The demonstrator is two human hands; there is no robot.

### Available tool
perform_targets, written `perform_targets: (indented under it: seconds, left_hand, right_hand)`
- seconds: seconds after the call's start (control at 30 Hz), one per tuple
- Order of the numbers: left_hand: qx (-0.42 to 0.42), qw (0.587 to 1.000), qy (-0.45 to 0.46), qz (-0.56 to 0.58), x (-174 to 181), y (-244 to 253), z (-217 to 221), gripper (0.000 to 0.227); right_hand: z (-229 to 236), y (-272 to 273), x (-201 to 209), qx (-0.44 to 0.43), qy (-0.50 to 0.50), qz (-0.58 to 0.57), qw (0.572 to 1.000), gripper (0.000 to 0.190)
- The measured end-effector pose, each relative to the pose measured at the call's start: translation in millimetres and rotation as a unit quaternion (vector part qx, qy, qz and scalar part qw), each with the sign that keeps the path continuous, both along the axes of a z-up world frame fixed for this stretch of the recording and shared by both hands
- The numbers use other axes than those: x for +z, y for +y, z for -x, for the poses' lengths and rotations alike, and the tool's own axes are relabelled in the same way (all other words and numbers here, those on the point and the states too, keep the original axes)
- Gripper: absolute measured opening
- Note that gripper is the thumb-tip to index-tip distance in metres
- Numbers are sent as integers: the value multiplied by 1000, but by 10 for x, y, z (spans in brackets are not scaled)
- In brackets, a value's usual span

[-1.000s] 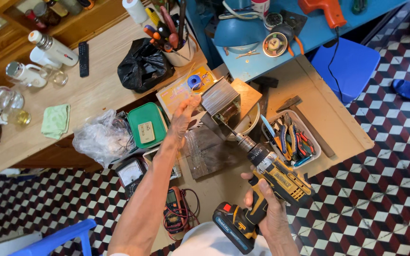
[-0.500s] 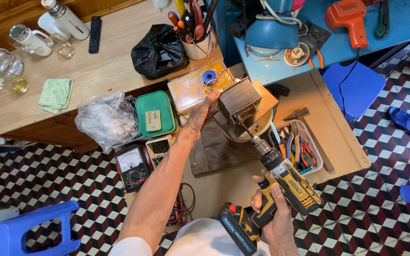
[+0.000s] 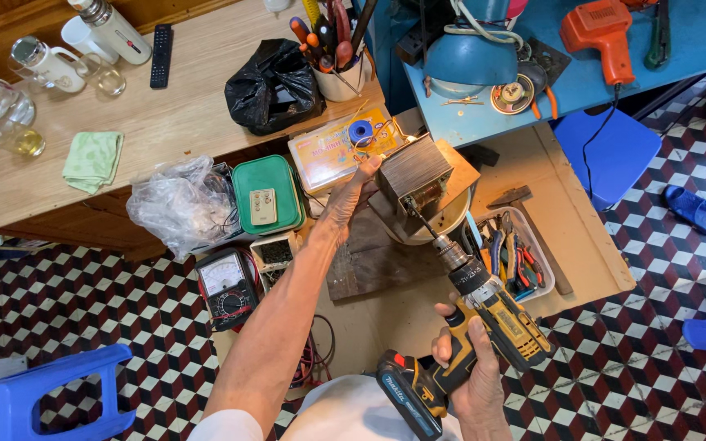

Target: The person places a laminated iron core into a white plastic bucket and secures it with a wooden block. They then insert a metal rod into the core and use a cordless drill to drive the rod further into the assembly. The person repeatedly adjusts the core and rod while continuing to drill.

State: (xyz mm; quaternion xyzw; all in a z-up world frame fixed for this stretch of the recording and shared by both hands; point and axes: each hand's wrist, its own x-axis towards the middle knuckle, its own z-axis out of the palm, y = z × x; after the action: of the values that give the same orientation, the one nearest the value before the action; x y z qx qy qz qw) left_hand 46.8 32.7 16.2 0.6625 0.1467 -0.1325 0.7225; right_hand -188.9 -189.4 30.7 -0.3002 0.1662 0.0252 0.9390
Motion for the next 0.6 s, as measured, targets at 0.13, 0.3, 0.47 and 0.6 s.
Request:
perform_targets:
  seconds: [0.13, 0.3, 0.47, 0.6]
  left_hand:
    - [2, 1000, 1, 2, 1, 2, 17, 127]
    - [-4, 1000, 8, -3, 106, -29, 32, 127]
    - [-8, 1000, 19, -12, 208, -77, 80, 124]
    - [-14, 999, 23, -22, 258, -91, 94, 124]
  right_hand:
    - [8, 19, -35, -3, -2, -3, 1000, 49]
    - [13, 46, -36, -16, 7, -19, 1000, 47]
    - [44, 92, -41, -9, 4, -33, 999, 48]
    - [34, 129, -40, -4, -2, -62, 998, 49]
